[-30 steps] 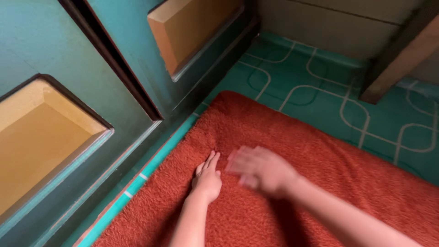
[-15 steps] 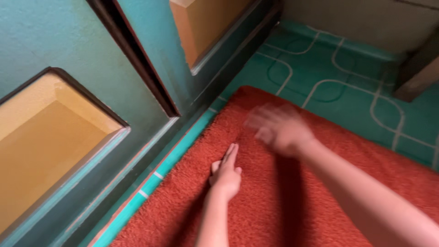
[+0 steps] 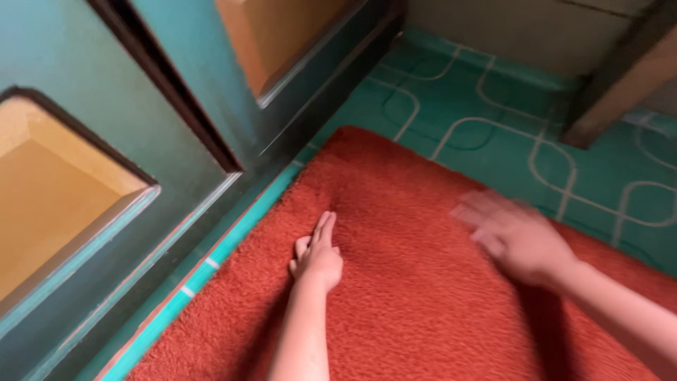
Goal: The person smooths an orange rug on a green patterned floor, then uses a handheld lint remover to collect lint from the rug and a window sill. The person empties the lint container outside the window and reassembles the device.
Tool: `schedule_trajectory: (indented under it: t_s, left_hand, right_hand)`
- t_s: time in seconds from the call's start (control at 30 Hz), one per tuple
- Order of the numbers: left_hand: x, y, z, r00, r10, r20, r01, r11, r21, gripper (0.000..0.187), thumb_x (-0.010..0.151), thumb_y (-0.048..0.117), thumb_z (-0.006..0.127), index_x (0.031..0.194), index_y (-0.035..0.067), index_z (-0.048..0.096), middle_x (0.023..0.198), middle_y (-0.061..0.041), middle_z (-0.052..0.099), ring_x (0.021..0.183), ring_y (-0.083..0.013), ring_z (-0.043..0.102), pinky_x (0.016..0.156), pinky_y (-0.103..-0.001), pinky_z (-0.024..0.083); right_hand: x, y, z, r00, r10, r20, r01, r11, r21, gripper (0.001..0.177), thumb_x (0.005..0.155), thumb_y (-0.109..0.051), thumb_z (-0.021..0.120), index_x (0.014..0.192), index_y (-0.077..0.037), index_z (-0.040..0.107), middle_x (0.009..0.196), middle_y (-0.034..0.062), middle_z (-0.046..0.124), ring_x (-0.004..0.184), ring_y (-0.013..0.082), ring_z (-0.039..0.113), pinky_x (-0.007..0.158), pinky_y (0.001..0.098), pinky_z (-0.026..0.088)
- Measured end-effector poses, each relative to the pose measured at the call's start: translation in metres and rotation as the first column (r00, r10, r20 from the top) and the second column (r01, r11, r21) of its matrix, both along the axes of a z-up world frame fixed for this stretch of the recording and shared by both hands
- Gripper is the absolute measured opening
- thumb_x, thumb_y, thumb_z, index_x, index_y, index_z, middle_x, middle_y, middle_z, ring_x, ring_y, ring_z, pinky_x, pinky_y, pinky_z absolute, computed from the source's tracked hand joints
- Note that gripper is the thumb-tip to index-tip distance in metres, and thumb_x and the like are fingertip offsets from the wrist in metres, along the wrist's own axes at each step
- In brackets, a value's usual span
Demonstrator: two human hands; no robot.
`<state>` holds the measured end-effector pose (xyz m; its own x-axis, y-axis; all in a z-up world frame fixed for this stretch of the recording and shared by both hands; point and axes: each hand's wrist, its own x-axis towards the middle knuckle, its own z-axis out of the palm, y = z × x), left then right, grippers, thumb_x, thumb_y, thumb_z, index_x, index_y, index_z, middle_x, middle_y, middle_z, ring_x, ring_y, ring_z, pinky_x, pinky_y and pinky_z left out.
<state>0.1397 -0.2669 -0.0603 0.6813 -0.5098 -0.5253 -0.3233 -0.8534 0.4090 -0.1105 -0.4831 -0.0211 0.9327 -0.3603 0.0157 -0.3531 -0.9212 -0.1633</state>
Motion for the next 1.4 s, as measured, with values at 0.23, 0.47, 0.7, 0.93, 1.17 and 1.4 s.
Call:
schedule_trajectory:
  t_s: [0.23, 0.47, 0.7, 0.93, 1.17, 1.4]
  left_hand:
    - [-0.065, -0.037, 0.047, 0.994, -0.021, 0.108, 0.008, 0.993, 0.115, 0.072, 0.103, 0.013, 0.043, 0.164, 0.036, 0.011, 0.172, 0.021, -0.003, 0.157, -0.018, 0.004, 0.121, -0.066, 0.009]
    - [-0.098, -0.044, 0.062, 0.919, -0.351, 0.178, 0.364, 0.93, -0.045, 0.066, 0.104, 0.037, 0.045, 0.162, 0.032, 0.013, 0.173, 0.015, 0.007, 0.158, -0.013, 0.012, 0.125, -0.057, 0.016]
    - [-0.178, -0.073, 0.084, 0.863, -0.494, 0.109, 0.5, 0.865, -0.032, 0.065, 0.104, 0.044, 0.04, 0.162, 0.041, 0.01, 0.172, 0.013, 0.006, 0.158, -0.0136, 0.013, 0.126, -0.053, 0.016]
    - [-0.252, -0.087, 0.074, 0.89, -0.436, -0.132, 0.374, 0.864, -0.337, 0.068, 0.1, 0.05, 0.046, 0.161, 0.04, 0.019, 0.172, 0.005, 0.016, 0.158, -0.0192, 0.017, 0.127, -0.043, 0.021]
    - [-0.323, -0.096, 0.084, 0.858, -0.441, -0.264, 0.36, 0.882, -0.303, 0.068, 0.099, 0.051, 0.045, 0.161, 0.043, 0.02, 0.171, 0.004, 0.019, 0.158, -0.0198, 0.016, 0.127, -0.04, 0.022]
    - [-0.36, -0.092, 0.101, 0.816, -0.54, -0.206, 0.474, 0.829, -0.297, 0.068, 0.099, 0.052, 0.046, 0.161, 0.038, 0.023, 0.17, 0.002, 0.023, 0.157, -0.0193, 0.02, 0.127, -0.039, 0.022]
  right_hand:
    - [-0.067, 0.055, -0.019, 0.981, 0.129, 0.147, -0.134, 0.991, 0.024, 0.051, 0.099, -0.042, 0.045, 0.146, -0.028, 0.055, 0.162, 0.0065, 0.037, 0.152, 0.0328, 0.027, 0.117, 0.0554, 0.019]
    - [-0.202, -0.05, -0.042, 0.686, -0.701, -0.197, 0.725, 0.682, 0.097, 0.05, 0.105, -0.044, 0.038, 0.152, -0.032, 0.048, 0.159, 0.0038, 0.044, 0.148, 0.0277, 0.04, 0.117, 0.0506, 0.034]
    - [-0.257, 0.038, -0.053, 0.981, -0.1, 0.163, 0.112, 0.992, -0.062, 0.054, 0.099, -0.047, 0.04, 0.15, -0.029, 0.047, 0.163, 0.0041, 0.033, 0.152, 0.03, 0.026, 0.118, 0.0552, 0.018]
    - [-0.401, -0.029, -0.029, 0.545, -0.796, -0.263, 0.778, 0.597, -0.193, 0.052, 0.106, -0.045, 0.036, 0.155, -0.034, 0.045, 0.159, -0.0023, 0.046, 0.151, 0.02, 0.036, 0.127, 0.0503, 0.022]
    - [-0.438, 0.034, -0.05, 0.971, -0.211, 0.111, 0.23, 0.95, -0.213, 0.057, 0.096, -0.052, 0.044, 0.149, -0.031, 0.046, 0.16, 0.0044, 0.038, 0.15, 0.0302, 0.028, 0.118, 0.0543, 0.019]
    - [-0.47, -0.022, -0.031, 0.541, -0.777, -0.321, 0.683, 0.629, -0.372, 0.055, 0.106, -0.045, 0.033, 0.159, -0.031, 0.03, 0.164, -0.0015, 0.031, 0.154, 0.0235, 0.025, 0.123, 0.0509, 0.02]
